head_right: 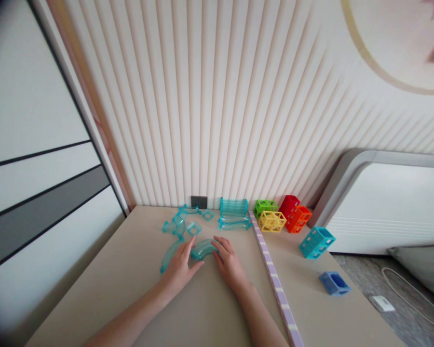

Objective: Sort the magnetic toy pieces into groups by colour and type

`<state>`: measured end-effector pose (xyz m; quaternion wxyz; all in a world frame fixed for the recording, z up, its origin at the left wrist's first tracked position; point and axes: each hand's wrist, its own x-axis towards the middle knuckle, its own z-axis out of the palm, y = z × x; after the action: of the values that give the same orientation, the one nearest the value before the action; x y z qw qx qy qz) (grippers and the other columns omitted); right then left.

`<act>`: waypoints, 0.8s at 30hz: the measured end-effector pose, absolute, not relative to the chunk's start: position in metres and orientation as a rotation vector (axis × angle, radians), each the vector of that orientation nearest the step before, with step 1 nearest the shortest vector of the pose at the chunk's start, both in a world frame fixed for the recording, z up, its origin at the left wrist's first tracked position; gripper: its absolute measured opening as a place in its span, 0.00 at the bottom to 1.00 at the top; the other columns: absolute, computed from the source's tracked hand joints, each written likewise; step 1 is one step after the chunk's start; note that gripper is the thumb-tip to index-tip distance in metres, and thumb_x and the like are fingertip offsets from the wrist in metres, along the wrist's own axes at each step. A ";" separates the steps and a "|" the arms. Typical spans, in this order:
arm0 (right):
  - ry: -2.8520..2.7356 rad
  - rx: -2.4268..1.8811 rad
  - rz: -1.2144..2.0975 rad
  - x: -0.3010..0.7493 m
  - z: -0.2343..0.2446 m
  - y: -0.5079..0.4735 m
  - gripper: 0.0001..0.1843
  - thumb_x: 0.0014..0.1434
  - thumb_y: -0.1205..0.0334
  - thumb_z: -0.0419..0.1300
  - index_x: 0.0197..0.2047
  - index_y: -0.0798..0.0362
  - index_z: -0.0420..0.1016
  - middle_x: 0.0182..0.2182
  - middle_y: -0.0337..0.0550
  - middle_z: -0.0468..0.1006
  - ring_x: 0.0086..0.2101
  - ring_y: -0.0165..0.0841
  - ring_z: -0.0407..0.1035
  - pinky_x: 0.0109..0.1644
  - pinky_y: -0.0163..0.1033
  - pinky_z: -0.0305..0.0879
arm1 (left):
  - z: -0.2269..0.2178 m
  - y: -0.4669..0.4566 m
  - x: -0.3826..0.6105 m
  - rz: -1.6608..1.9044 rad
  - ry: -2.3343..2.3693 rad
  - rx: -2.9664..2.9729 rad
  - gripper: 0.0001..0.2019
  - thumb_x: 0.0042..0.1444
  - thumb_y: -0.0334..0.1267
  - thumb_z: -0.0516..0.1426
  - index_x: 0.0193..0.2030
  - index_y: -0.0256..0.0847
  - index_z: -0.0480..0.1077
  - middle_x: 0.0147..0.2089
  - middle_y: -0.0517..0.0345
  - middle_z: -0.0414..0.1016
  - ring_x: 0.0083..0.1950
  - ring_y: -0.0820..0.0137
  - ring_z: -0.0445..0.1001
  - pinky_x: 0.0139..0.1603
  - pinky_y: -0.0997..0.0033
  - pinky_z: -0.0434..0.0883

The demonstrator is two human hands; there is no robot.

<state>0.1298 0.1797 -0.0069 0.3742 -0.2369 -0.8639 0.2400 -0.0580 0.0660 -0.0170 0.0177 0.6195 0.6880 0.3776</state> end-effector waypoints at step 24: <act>-2.114 -0.892 0.774 0.131 0.000 0.171 0.20 0.62 0.60 0.62 0.58 0.47 0.75 0.52 0.47 0.78 0.53 0.41 0.75 0.60 0.46 0.71 | 0.000 0.069 -0.052 0.781 2.383 2.130 0.16 0.57 0.31 0.65 0.52 0.40 0.72 0.47 0.53 0.76 0.51 0.60 0.78 0.53 0.62 0.77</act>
<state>0.1313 0.1709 -0.0004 0.3525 -0.3447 -0.8170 0.2992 -0.0525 0.0695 -0.0004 -0.0743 0.6456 0.7222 0.2367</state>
